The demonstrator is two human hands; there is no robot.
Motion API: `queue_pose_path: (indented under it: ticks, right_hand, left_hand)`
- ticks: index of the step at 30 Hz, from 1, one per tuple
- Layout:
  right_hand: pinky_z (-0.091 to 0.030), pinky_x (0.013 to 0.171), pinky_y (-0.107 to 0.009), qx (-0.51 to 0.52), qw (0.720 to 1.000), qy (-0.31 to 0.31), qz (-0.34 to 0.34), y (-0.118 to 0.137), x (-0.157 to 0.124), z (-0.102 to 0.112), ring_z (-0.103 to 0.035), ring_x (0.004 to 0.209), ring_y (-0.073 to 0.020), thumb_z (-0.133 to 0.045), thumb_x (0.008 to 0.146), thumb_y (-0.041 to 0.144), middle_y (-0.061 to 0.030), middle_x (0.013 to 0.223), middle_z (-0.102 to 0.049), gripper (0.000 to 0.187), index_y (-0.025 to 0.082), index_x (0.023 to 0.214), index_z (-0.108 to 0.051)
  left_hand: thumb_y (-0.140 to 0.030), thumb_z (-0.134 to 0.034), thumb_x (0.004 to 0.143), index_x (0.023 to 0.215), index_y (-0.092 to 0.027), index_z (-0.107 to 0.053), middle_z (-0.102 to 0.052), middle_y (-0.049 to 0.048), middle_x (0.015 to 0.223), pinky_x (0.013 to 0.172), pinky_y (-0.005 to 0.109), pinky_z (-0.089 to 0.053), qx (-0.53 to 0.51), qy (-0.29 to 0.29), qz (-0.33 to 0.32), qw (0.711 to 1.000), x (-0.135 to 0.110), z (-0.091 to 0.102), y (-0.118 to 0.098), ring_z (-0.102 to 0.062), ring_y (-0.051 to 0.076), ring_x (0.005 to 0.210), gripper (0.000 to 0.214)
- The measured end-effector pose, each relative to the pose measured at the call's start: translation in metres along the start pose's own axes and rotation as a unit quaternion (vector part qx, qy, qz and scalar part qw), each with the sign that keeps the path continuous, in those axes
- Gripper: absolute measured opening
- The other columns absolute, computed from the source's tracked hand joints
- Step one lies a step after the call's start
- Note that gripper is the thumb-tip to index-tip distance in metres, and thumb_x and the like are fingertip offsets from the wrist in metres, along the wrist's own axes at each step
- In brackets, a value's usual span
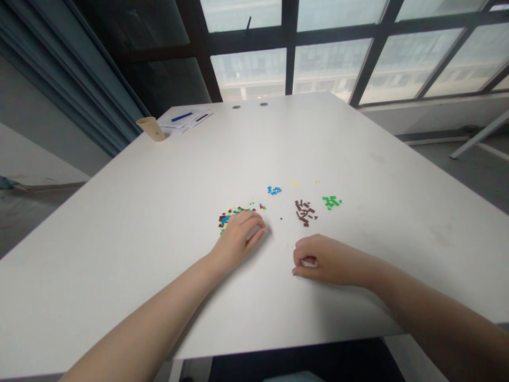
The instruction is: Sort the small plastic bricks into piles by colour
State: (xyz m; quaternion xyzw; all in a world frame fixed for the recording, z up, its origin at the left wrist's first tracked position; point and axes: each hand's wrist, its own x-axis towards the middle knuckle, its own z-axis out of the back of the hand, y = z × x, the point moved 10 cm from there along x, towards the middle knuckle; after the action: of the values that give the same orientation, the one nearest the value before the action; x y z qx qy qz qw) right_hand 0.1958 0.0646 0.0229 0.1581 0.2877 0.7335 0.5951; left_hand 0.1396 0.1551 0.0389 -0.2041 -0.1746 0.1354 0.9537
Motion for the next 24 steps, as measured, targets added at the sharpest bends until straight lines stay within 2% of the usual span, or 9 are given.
queue_pose_path:
  ticks: [4, 8, 11, 14, 17, 20, 24]
  right_hand:
    - [-0.030, 0.054, -0.021, -0.004, 1.000, -0.029, -0.007, -0.004, 0.002, 0.002, -0.041, 0.056, -0.0080, -0.054, 0.078, 0.026, 0.0026, 0.061, -0.049, 0.016, 0.017, 0.065, -0.057]
    - [-0.034, 0.060, -0.023, -0.033, 0.986, -0.165, -0.017, -0.011, 0.001, 0.022, -0.046, 0.063, -0.0107, -0.054, 0.080, 0.025, 0.0007, 0.067, -0.054, 0.010, 0.019, 0.078, -0.062]
    - [-0.038, 0.066, -0.025, -0.049, 0.966, -0.254, 0.018, -0.006, -0.003, 0.034, -0.050, 0.071, -0.0129, -0.054, 0.081, 0.025, -0.0018, 0.072, -0.056, 0.012, 0.020, 0.087, -0.063]
    - [-0.039, 0.066, -0.025, -0.054, 0.953, -0.295, 0.052, 0.002, -0.005, 0.036, -0.050, 0.070, -0.0131, -0.053, 0.082, 0.026, -0.0023, 0.071, -0.055, 0.015, 0.020, 0.089, -0.065]
    - [-0.039, 0.063, -0.025, -0.061, 0.941, -0.325, 0.069, 0.008, -0.007, 0.037, -0.048, 0.066, -0.0125, -0.054, 0.082, 0.026, -0.0021, 0.067, -0.054, 0.015, 0.020, 0.086, -0.067]
    - [-0.037, 0.061, -0.025, -0.058, 0.932, -0.346, 0.085, 0.013, -0.010, 0.037, -0.046, 0.064, -0.0118, -0.056, 0.081, 0.025, -0.0017, 0.065, -0.053, 0.013, 0.020, 0.083, -0.068]
    - [-0.036, 0.059, -0.024, -0.055, 0.926, -0.359, 0.104, 0.018, -0.012, 0.038, -0.043, 0.061, -0.0110, -0.056, 0.081, 0.024, -0.0012, 0.063, -0.052, 0.013, 0.019, 0.078, -0.068]
  left_hand:
    - [-0.023, -0.042, 0.087, 0.086, -0.018, -0.056, -0.059, 0.0061, 0.089, 0.082, 0.031, -0.039, -0.086, 0.002, 0.008, 0.996, -0.001, -0.001, -0.006, -0.051, 0.016, 0.088, 0.014]
    - [-0.024, -0.045, 0.085, 0.083, -0.018, -0.058, -0.059, 0.0051, 0.088, 0.076, 0.028, -0.040, -0.221, 0.013, 0.087, 0.971, -0.003, -0.013, 0.001, -0.052, 0.016, 0.085, 0.014]
    - [-0.027, -0.051, 0.080, 0.082, -0.016, -0.060, -0.060, 0.0038, 0.082, 0.069, 0.026, -0.040, -0.359, 0.046, 0.159, 0.919, -0.008, -0.034, 0.009, -0.052, 0.014, 0.076, 0.014]
    - [-0.031, -0.057, 0.076, 0.083, -0.015, -0.061, -0.060, 0.0018, 0.075, 0.065, 0.024, -0.039, -0.465, 0.081, 0.214, 0.855, -0.015, -0.055, 0.014, -0.051, 0.012, 0.069, 0.018]
    - [-0.033, -0.060, 0.075, 0.081, -0.015, -0.062, -0.060, 0.0001, 0.072, 0.064, 0.022, -0.037, -0.515, 0.098, 0.237, 0.818, -0.019, -0.064, 0.014, -0.050, 0.010, 0.066, 0.019]
    - [-0.032, -0.060, 0.075, 0.076, -0.014, -0.063, -0.059, -0.0006, 0.069, 0.063, 0.021, -0.037, -0.533, 0.107, 0.238, 0.805, -0.020, -0.067, 0.011, -0.049, 0.009, 0.064, 0.018]
    - [-0.030, -0.061, 0.073, 0.075, -0.015, -0.064, -0.061, -0.0009, 0.068, 0.064, 0.022, -0.038, -0.523, 0.109, 0.233, 0.813, -0.019, -0.069, 0.011, -0.050, 0.010, 0.064, 0.016]
